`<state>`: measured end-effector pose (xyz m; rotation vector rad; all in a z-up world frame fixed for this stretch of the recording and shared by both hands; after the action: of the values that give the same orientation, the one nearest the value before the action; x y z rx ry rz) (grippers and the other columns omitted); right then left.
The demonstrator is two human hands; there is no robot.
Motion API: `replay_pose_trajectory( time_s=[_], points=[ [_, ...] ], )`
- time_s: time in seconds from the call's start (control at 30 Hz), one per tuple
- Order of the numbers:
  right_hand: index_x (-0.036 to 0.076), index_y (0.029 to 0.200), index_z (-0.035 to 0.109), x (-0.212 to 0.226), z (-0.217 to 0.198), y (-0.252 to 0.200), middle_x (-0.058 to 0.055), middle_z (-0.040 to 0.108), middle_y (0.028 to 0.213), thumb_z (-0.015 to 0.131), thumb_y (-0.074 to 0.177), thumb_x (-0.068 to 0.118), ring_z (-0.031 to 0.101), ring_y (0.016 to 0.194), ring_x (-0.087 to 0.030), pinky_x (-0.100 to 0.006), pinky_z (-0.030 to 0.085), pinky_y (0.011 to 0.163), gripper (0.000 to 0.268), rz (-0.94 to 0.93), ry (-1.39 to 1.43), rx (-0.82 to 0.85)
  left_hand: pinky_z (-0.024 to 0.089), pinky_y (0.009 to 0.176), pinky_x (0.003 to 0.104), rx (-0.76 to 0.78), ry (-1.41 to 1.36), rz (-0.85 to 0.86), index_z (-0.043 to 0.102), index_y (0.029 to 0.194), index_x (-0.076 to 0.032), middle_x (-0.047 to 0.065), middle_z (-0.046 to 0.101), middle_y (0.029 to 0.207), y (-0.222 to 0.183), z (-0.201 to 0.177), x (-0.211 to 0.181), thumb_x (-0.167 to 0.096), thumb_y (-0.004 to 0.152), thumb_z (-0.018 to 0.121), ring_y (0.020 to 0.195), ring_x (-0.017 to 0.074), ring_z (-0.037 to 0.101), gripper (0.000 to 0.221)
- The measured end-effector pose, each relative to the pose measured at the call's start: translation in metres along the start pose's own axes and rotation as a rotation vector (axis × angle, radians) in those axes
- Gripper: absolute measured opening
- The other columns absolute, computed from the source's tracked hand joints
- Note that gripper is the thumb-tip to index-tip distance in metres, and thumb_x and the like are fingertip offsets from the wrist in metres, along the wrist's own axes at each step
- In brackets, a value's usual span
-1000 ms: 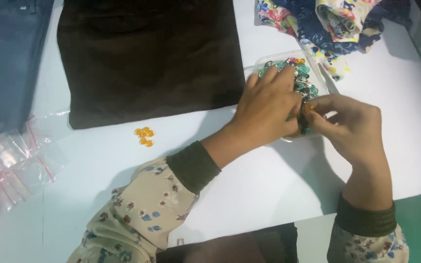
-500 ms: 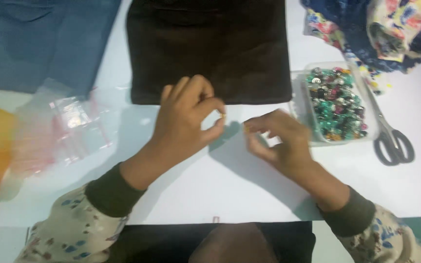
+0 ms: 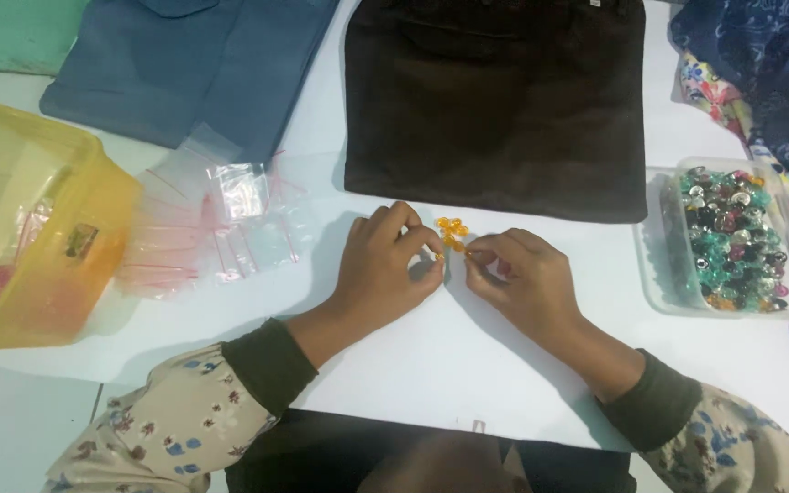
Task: Sorting small orange beads from a container and placing them into small plastic bags
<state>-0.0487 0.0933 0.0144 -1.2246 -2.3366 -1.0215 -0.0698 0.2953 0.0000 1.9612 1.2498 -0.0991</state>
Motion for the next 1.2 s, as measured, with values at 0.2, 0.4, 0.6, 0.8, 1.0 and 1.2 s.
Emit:
replay_pose_trajectory(
  time_s=[0.2,0.4,0.6,0.8,1.0,1.2],
  points=[
    [0.01,0.091,0.08,0.003,-0.002,0.0,-0.007,0.072,0.068,0.084,0.081,0.016,0.067,0.061,-0.019,-0.027,0.058,0.054,0.012,0.065,-0.058,0.09,0.047,0.073,0.043,0.178,0.01,-0.103,0.07,0.093,-0.018,-0.001,0.054,0.089,0.001,0.003,0.001,-0.019,0.081,0.08,0.08,0.0222,0.062,0.015],
    [0.012,0.091,0.079,0.006,-0.003,0.0,-0.006,0.073,0.071,0.085,0.081,0.016,0.067,0.064,-0.017,-0.025,0.059,0.056,0.012,0.099,-0.091,0.143,0.049,0.075,0.043,0.204,-0.025,-0.123,0.07,0.095,-0.017,-0.001,0.055,0.086,0.001,0.001,-0.001,-0.017,0.084,0.077,0.082,0.0226,0.064,0.013],
    [0.011,0.09,0.08,0.013,-0.005,0.004,-0.007,0.075,0.074,0.085,0.082,0.017,0.068,0.065,-0.019,-0.027,0.061,0.058,0.012,0.121,-0.124,0.181,0.05,0.076,0.043,0.199,-0.087,-0.132,0.07,0.093,-0.018,-0.004,0.056,0.081,-0.003,0.005,0.001,-0.017,0.083,0.077,0.08,0.02,0.065,0.013],
    [0.011,0.091,0.081,0.013,-0.006,0.004,-0.007,0.075,0.076,0.085,0.082,0.017,0.068,0.066,-0.017,-0.025,0.061,0.059,0.012,0.147,-0.143,0.223,0.049,0.082,0.044,0.301,-0.083,-0.194,0.072,0.098,-0.017,-0.004,0.059,0.08,-0.001,-0.001,-0.001,-0.018,0.087,0.077,0.084,0.0191,0.067,0.012],
    [0.011,0.091,0.08,0.013,-0.004,0.004,-0.006,0.074,0.074,0.085,0.082,0.014,0.068,0.065,-0.017,-0.025,0.06,0.058,0.011,0.123,-0.145,0.185,0.049,0.084,0.045,0.3,-0.094,-0.209,0.073,0.099,-0.017,-0.004,0.059,0.08,-0.001,0.0,0.001,-0.018,0.088,0.076,0.084,0.0195,0.067,0.011],
    [0.013,0.093,0.08,0.001,0.002,-0.001,-0.004,0.072,0.076,0.084,0.084,0.014,0.066,0.065,-0.015,-0.024,0.058,0.058,0.01,0.087,-0.168,0.168,0.048,0.086,0.045,0.339,-0.05,-0.201,0.073,0.104,-0.017,-0.004,0.058,0.079,0.001,-0.003,0.0,-0.021,0.093,0.073,0.083,0.0184,0.066,0.011]
  ],
)
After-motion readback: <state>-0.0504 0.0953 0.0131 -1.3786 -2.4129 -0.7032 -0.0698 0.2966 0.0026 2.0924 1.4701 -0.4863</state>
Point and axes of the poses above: each hand's wrist, its own y-axis towards the middle knuckle, its own z-axis out of the palm, x = y × z, the point moved 2 cm from there along y, towards the middle knuckle
